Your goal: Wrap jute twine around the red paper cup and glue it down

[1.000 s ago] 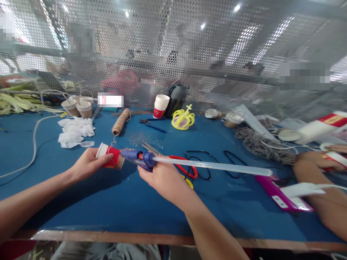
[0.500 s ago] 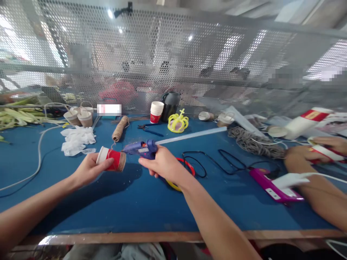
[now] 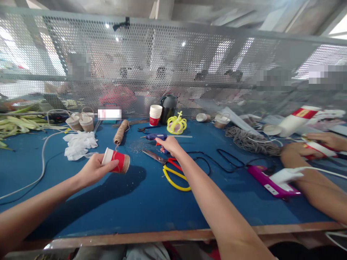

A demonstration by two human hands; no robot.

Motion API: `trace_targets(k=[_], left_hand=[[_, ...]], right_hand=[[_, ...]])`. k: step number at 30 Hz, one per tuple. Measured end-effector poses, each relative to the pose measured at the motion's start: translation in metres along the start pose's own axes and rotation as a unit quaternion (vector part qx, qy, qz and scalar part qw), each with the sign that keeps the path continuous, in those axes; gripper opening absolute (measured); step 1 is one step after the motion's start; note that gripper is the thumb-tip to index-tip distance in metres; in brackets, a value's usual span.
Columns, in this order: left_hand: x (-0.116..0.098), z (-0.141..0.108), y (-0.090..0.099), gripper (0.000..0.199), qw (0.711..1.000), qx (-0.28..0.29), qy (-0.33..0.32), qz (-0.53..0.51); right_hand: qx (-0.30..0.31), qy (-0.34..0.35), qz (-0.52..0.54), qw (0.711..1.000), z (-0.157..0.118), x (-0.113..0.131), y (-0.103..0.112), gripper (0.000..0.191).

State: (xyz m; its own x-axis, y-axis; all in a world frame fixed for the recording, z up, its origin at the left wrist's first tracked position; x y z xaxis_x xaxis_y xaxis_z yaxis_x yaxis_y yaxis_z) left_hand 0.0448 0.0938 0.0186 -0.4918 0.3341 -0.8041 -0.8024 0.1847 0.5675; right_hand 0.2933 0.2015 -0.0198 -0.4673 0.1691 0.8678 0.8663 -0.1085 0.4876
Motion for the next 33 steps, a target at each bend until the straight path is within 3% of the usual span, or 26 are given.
trace_targets(k=[7,13,15,18,20,22,26,33], left_hand=[[0.002,-0.007,-0.018,0.027,0.999,0.042,-0.007,-0.026],[0.004,-0.014,-0.023,0.033,0.998,0.057,-0.01,-0.027],[0.004,-0.014,-0.024,0.035,0.998,0.061,-0.009,-0.031],[0.005,-0.015,-0.026,0.036,0.997,0.065,-0.013,-0.029],[0.007,-0.015,-0.025,0.036,0.998,0.06,-0.011,-0.022],[0.009,-0.016,-0.025,0.036,0.998,0.056,-0.004,-0.02],[0.013,-0.015,-0.021,0.035,0.997,0.051,0.035,-0.046],[0.024,-0.013,-0.023,0.038,0.961,0.073,0.15,-0.221]], right_hand=[[-0.053,-0.003,-0.198,0.979,0.018,0.0,0.007,0.035],[-0.054,0.04,-0.236,0.969,-0.012,0.033,-0.005,0.03],[0.009,0.076,-0.213,0.974,-0.032,0.05,-0.029,0.037],[0.167,0.115,-0.131,0.97,-0.071,0.07,-0.082,0.045],[0.331,0.09,0.049,0.938,-0.104,0.077,-0.123,0.047],[0.362,0.05,0.19,0.911,-0.118,0.083,-0.137,0.035],[0.285,0.041,0.335,0.897,-0.116,0.086,-0.121,0.017],[0.258,0.105,0.361,0.89,-0.123,0.095,-0.082,0.014]])
Point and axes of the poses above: each hand's wrist, its own z-axis towards the middle knuckle, its own y-axis out of the back of the hand, x = y × z, the point moved 10 cm from there along z, towards the middle knuckle, and after that the axes turned 11 degrees about z, right-handed, at the moved point
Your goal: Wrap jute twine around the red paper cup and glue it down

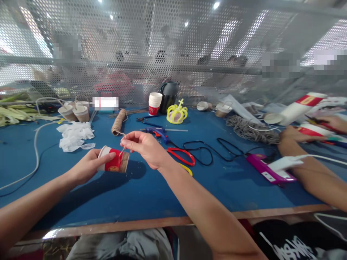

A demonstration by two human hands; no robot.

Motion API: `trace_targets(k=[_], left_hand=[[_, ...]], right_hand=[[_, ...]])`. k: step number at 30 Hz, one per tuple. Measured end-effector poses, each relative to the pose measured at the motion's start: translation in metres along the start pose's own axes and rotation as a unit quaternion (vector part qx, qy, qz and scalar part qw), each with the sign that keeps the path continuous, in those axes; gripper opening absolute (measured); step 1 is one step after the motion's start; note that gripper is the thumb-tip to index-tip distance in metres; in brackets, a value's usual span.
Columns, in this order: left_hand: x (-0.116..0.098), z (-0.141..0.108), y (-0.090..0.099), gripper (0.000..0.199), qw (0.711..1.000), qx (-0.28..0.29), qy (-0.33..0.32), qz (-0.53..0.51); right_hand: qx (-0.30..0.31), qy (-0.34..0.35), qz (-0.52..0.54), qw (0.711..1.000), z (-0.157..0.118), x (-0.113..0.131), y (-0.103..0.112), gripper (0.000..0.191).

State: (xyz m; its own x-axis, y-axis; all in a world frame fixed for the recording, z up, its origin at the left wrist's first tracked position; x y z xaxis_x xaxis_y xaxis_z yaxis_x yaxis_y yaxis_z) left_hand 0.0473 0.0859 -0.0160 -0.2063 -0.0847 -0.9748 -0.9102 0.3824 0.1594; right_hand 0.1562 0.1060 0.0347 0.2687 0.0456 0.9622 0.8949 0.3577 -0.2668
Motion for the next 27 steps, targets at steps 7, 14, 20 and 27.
trace_targets(k=[7,14,20,27], left_hand=[[-0.001,0.001,-0.009,0.023,0.996,0.03,0.072,-0.048],[0.001,-0.007,-0.013,0.023,0.991,0.034,0.104,-0.081],[0.011,-0.011,-0.018,0.025,0.99,0.039,0.098,-0.093],[0.012,-0.013,-0.019,0.028,0.991,0.029,0.089,-0.095]], right_hand=[[-0.049,0.035,0.005,0.998,-0.004,0.006,0.015,0.018],[-0.088,0.038,-0.017,0.995,-0.001,-0.002,0.025,0.019],[-0.071,0.042,-0.04,0.996,-0.002,-0.005,0.018,0.016],[-0.072,0.029,-0.063,0.995,-0.001,-0.011,0.017,0.015]])
Point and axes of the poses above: each hand's wrist, its own z-axis towards the middle knuckle, its own y-axis out of the back of the hand, x = y × z, the point moved 10 cm from there along z, towards the middle knuckle, and after that the axes turned 11 degrees about z, right-handed, at the moved point
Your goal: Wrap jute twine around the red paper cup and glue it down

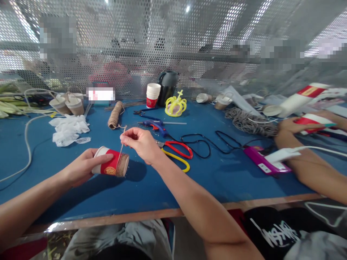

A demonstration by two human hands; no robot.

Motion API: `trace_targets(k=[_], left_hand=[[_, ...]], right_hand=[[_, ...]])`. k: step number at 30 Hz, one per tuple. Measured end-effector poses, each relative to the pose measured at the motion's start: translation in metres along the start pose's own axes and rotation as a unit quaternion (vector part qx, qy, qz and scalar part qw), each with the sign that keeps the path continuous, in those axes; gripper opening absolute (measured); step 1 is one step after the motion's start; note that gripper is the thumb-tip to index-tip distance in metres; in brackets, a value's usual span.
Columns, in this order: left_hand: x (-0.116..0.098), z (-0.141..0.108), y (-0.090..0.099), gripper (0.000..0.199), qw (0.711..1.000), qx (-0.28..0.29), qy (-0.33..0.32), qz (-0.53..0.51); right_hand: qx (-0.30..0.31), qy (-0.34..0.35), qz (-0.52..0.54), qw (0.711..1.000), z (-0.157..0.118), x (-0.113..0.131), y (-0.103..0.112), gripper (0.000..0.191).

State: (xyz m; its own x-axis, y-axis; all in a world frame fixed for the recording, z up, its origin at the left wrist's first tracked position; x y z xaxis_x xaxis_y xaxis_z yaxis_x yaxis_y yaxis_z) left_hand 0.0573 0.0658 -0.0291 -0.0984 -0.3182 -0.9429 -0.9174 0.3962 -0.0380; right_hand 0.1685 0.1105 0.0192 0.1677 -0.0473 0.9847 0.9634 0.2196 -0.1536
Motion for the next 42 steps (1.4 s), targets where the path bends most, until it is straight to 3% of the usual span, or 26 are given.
trace_targets(k=[7,24,42], left_hand=[[-0.002,-0.002,0.004,0.032,1.0,-0.022,-0.009,0.014],[-0.005,-0.005,0.005,0.026,0.996,-0.006,-0.079,0.038],[-0.023,-0.015,0.006,0.02,0.975,-0.033,-0.162,0.151]], right_hand=[[-0.003,-0.007,0.01,1.0,-0.002,-0.002,0.001,0.014],[-0.004,-0.039,-0.002,0.999,-0.004,-0.012,-0.003,0.01],[0.013,-0.069,-0.03,0.997,-0.009,-0.017,-0.009,0.016]])
Point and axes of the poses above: each hand's wrist, its own z-axis towards the middle knuckle, its own y-axis out of the back of the hand, x = y × z, the point moved 10 cm from there along z, towards the middle knuckle, and after that the axes turned 11 degrees about z, right-handed, at the moved point
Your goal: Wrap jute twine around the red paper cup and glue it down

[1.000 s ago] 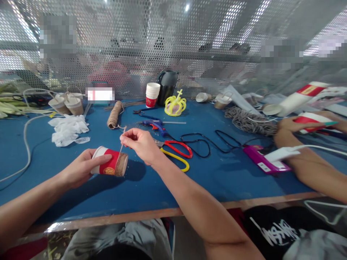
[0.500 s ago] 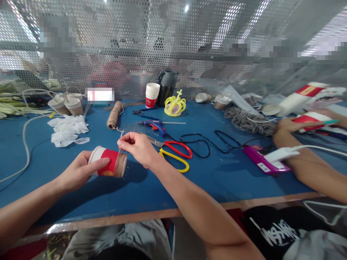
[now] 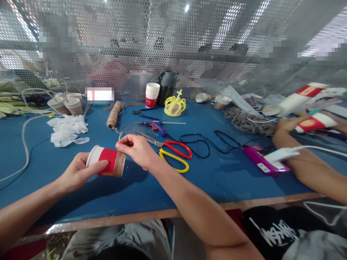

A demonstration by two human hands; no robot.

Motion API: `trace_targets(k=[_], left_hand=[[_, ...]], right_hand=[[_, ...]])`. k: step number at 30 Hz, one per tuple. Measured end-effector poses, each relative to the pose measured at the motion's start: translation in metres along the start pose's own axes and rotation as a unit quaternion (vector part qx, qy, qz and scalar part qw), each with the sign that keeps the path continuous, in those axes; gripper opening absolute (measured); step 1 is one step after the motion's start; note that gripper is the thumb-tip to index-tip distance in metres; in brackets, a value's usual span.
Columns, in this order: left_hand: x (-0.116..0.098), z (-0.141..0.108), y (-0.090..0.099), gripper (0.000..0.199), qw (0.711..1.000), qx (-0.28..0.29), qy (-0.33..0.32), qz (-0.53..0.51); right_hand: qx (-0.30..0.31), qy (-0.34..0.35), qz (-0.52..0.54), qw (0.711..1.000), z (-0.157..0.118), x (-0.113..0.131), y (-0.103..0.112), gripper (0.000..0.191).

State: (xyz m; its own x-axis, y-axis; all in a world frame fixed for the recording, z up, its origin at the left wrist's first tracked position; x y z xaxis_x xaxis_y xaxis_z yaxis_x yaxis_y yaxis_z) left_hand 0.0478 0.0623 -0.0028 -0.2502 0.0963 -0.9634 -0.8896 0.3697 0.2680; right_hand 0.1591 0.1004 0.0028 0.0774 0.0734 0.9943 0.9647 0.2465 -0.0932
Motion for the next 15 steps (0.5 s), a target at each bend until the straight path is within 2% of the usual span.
trace_targets(k=[4,7,11,15], left_hand=[[0.005,0.0,0.001,0.021,1.0,-0.008,0.017,-0.024],[0.012,0.0,-0.001,0.021,0.995,-0.013,0.048,-0.091],[0.025,0.003,-0.004,0.023,0.969,-0.033,0.124,-0.21],[0.038,0.006,0.001,0.021,0.944,-0.075,0.187,-0.261]], right_hand=[[0.001,0.0,-0.017,1.0,-0.001,0.0,-0.001,0.014],[0.005,-0.003,-0.058,0.998,0.001,-0.002,0.0,0.012],[-0.004,0.009,-0.138,0.99,0.009,-0.007,0.007,0.016],[-0.044,0.061,-0.172,0.982,0.009,0.004,0.017,0.02]])
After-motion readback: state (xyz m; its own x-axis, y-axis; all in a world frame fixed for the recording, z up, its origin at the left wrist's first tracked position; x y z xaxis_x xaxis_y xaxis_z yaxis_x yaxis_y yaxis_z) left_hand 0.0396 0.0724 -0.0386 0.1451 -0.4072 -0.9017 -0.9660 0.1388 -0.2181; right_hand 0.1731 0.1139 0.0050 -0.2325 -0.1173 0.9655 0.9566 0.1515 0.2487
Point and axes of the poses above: each hand's wrist, its own z-axis towards the middle knuckle, its own y-axis out of the back of the hand, x = y × z, the point moved 10 cm from there along z, towards the middle knuckle, and after that the axes turned 11 degrees about z, right-handed, at the moved point
